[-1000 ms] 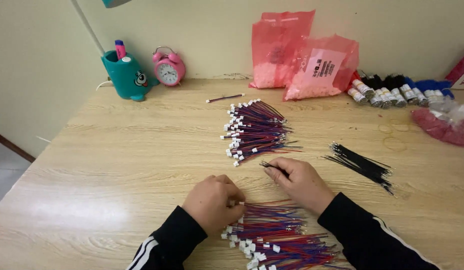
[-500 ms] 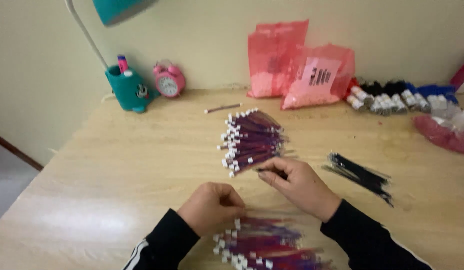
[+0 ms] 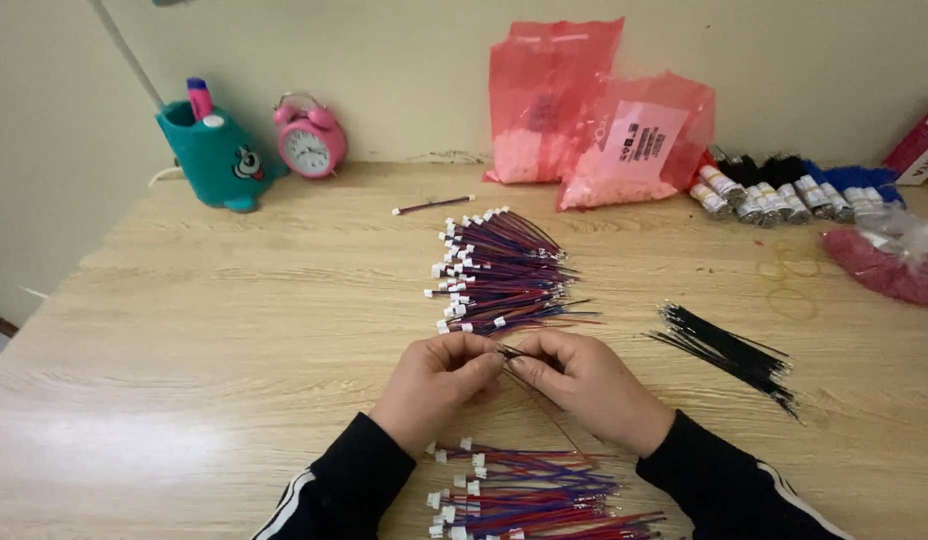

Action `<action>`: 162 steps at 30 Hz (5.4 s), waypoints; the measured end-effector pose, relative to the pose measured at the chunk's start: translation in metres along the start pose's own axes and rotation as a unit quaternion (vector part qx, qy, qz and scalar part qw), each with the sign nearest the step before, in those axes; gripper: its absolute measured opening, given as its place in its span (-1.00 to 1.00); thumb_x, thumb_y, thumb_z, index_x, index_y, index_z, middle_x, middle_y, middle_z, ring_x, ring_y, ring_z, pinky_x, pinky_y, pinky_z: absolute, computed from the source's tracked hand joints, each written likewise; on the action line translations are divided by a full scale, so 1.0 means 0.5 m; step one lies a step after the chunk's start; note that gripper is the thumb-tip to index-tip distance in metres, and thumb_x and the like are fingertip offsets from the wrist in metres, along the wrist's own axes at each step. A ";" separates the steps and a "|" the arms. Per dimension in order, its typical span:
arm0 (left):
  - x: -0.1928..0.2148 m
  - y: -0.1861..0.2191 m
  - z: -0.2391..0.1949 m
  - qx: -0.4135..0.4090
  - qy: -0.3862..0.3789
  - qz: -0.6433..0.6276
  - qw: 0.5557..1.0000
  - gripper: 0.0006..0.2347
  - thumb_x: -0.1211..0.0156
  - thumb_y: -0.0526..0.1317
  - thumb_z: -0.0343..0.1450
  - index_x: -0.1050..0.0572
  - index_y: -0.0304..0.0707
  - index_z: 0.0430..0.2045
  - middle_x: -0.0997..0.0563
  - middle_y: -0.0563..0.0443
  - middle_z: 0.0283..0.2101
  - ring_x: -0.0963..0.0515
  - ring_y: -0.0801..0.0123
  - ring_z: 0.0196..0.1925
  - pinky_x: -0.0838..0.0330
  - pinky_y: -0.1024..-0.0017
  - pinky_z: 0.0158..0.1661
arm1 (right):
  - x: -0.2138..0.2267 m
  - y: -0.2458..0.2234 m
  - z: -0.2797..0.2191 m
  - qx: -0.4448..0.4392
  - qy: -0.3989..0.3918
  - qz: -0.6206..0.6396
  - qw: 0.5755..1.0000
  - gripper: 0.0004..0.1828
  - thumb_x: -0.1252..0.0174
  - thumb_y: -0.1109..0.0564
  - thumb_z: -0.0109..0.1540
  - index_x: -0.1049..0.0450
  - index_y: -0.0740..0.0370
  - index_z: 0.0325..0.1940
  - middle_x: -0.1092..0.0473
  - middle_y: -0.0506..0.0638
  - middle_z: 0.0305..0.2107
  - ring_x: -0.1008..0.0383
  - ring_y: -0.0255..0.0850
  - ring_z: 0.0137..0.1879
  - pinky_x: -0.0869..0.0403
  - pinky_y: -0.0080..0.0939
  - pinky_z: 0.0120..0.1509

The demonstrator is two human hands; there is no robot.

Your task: A person is organizing and aligning small electronic wire connectors on a wooden table, preparing them for assembly or packaging.

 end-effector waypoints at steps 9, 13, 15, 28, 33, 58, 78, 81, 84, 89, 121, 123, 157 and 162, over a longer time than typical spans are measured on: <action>0.014 -0.011 -0.011 -0.029 0.017 -0.033 0.999 -0.96 -0.25 -0.35 0.35 -0.56 -0.37 -0.45 -0.56 0.00 -0.56 -0.49 0.47 -0.54 -0.43 0.55 -0.44 | -0.017 0.018 0.002 -0.036 0.006 0.072 0.997 -0.81 -0.13 0.08 0.23 -0.60 0.21 -0.32 -0.48 -0.16 -0.45 -0.39 -0.40 -0.28 -0.38 -0.37 -0.15; 0.007 -0.020 -0.006 -0.067 -0.003 -0.047 0.997 -0.95 -0.24 -0.35 0.36 -0.55 -0.37 -0.45 -0.50 0.01 -0.61 -0.37 0.51 -0.61 -0.30 0.58 -0.53 | -0.016 -0.004 0.000 0.023 0.004 0.128 0.992 -0.83 -0.15 0.13 0.22 -0.59 0.26 -0.28 -0.50 -0.11 -0.37 -0.42 -0.37 -0.20 -0.39 -0.38 -0.05; 0.009 -0.011 -0.015 -0.056 0.018 -0.022 0.998 -0.95 -0.26 -0.35 0.35 -0.58 -0.37 -0.44 -0.59 -0.01 -0.54 -0.49 0.50 -0.52 -0.44 0.57 -0.41 | -0.011 0.005 -0.003 -0.045 0.023 0.102 0.994 -0.85 -0.20 0.12 0.19 -0.61 0.22 -0.28 -0.49 -0.16 -0.42 -0.40 -0.41 -0.25 -0.40 -0.38 -0.11; 0.026 -0.049 0.002 -0.006 0.012 -0.189 0.982 -0.93 -0.16 -0.46 0.37 -0.53 -0.46 -0.33 -0.55 -0.14 -0.41 -0.61 0.25 -0.34 -0.65 0.23 -0.15 | 0.009 -0.001 -0.013 -0.062 0.062 -0.008 0.996 -0.87 -0.19 0.09 0.16 -0.63 0.12 -0.39 -0.48 -0.20 -0.52 -0.38 -0.39 -0.34 -0.35 -0.35 -0.18; 0.025 -0.047 0.001 -0.012 -0.005 -0.177 0.984 -0.93 -0.18 -0.44 0.36 -0.53 -0.44 -0.34 -0.54 -0.12 -0.43 -0.60 0.28 -0.39 -0.65 0.26 -0.17 | 0.002 -0.019 -0.011 0.008 0.044 0.041 0.998 -0.90 -0.23 0.12 0.15 -0.61 0.16 -0.38 -0.54 -0.18 -0.43 -0.45 -0.41 -0.28 -0.41 -0.38 -0.10; 0.008 -0.034 -0.008 -0.081 0.033 0.033 0.996 -0.87 -0.30 -0.35 0.31 -0.62 -0.37 -0.32 -0.60 -0.06 -0.47 -0.55 0.44 -0.38 -0.53 0.51 -0.30 | -0.004 -0.072 -0.024 0.026 0.058 -0.029 0.998 -0.85 -0.17 0.15 0.15 -0.60 0.26 -0.35 -0.51 0.11 -0.56 -0.49 -0.19 -0.35 -0.45 -0.20 -0.22; 0.010 0.046 -0.079 -0.121 -0.129 0.517 0.837 -0.84 -0.38 -0.11 0.19 -0.66 -0.04 -0.45 -0.65 0.01 -0.36 -0.65 0.14 -0.20 -0.53 0.28 -0.12 | -0.021 -0.008 -0.024 -0.056 -0.028 -0.133 0.989 -0.79 0.09 -0.03 0.32 -0.40 0.03 -0.08 -0.50 0.08 -0.53 -0.58 0.05 -0.24 -0.48 0.04 -0.06; 0.008 0.039 -0.074 -0.113 -0.138 0.518 0.837 -0.87 -0.38 -0.10 0.18 -0.65 -0.04 -0.51 -0.63 0.04 -0.38 -0.64 0.18 -0.20 -0.52 0.31 -0.13 | -0.022 -0.001 -0.024 -0.063 -0.035 -0.144 0.987 -0.82 0.04 -0.01 0.30 -0.42 0.05 -0.12 -0.51 0.10 -0.53 -0.57 0.05 -0.23 -0.48 0.02 -0.06; 0.006 0.040 -0.073 -0.128 -0.155 0.517 0.832 -0.86 -0.37 -0.11 0.21 -0.63 -0.10 -0.52 -0.62 -0.03 -0.39 -0.63 0.10 -0.20 -0.51 0.25 -0.14 | -0.022 -0.003 -0.024 -0.053 -0.035 -0.114 0.991 -0.81 0.05 0.06 0.31 -0.44 0.13 -0.12 -0.49 0.15 -0.53 -0.55 0.00 -0.28 -0.49 -0.02 -0.07; 0.023 0.025 -0.068 -0.055 -0.118 0.403 0.906 -0.86 -0.37 -0.14 0.21 -0.64 -0.04 -0.43 -0.68 0.12 -0.44 -0.68 0.37 -0.27 -0.55 0.43 -0.18 | -0.025 0.015 -0.026 -0.056 -0.015 0.050 0.997 -0.86 -0.17 0.15 0.21 -0.60 0.21 -0.25 -0.52 -0.01 -0.63 -0.33 -0.33 -0.57 -0.37 -0.37 -0.44; 0.012 -0.031 -0.018 -0.049 0.009 -0.010 0.999 -0.95 -0.27 -0.38 0.34 -0.60 -0.35 -0.41 -0.58 0.00 -0.56 -0.48 0.49 -0.53 -0.45 0.59 -0.40 | -0.010 0.000 -0.024 -0.058 0.049 0.061 0.995 -0.83 -0.22 0.12 0.16 -0.66 0.22 -0.30 -0.55 -0.17 -0.45 -0.40 -0.46 -0.32 -0.39 -0.43 -0.21; 0.015 -0.052 -0.012 -0.022 0.027 -0.111 0.993 -0.83 -0.24 -0.43 0.32 -0.59 -0.51 -0.24 -0.65 -0.21 -0.40 -0.67 0.31 -0.39 -0.64 0.42 -0.30 | -0.004 -0.011 -0.023 -0.049 0.072 0.092 0.992 -0.89 -0.25 0.22 0.14 -0.63 0.31 -0.32 -0.49 0.02 -0.60 -0.36 -0.30 -0.36 -0.43 -0.27 -0.24; 0.017 -0.040 -0.018 -0.015 0.033 -0.150 0.988 -0.81 -0.26 -0.41 0.31 -0.58 -0.55 -0.24 -0.63 -0.27 -0.41 -0.70 0.13 -0.36 -0.66 0.28 -0.29 | -0.012 0.000 -0.027 0.019 0.095 0.000 0.995 -0.89 -0.30 0.15 0.10 -0.58 0.25 -0.44 -0.42 0.00 -0.62 -0.40 -0.29 -0.39 -0.44 -0.27 -0.27; 0.014 -0.050 -0.011 -0.028 0.017 -0.141 0.989 -0.82 -0.25 -0.43 0.32 -0.57 -0.56 -0.25 -0.63 -0.29 -0.40 -0.69 0.15 -0.38 -0.66 0.28 -0.29 | -0.013 0.007 -0.024 -0.001 0.080 0.037 0.996 -0.90 -0.28 0.19 0.11 -0.60 0.30 -0.39 -0.45 0.04 -0.58 -0.39 -0.27 -0.33 -0.44 -0.22 -0.20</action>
Point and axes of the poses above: each hand's wrist, its own z-axis towards the middle knuckle, its own x-axis out of the back of the hand, y = z × x, the point moved 6 cm from there along z, towards the middle knuckle
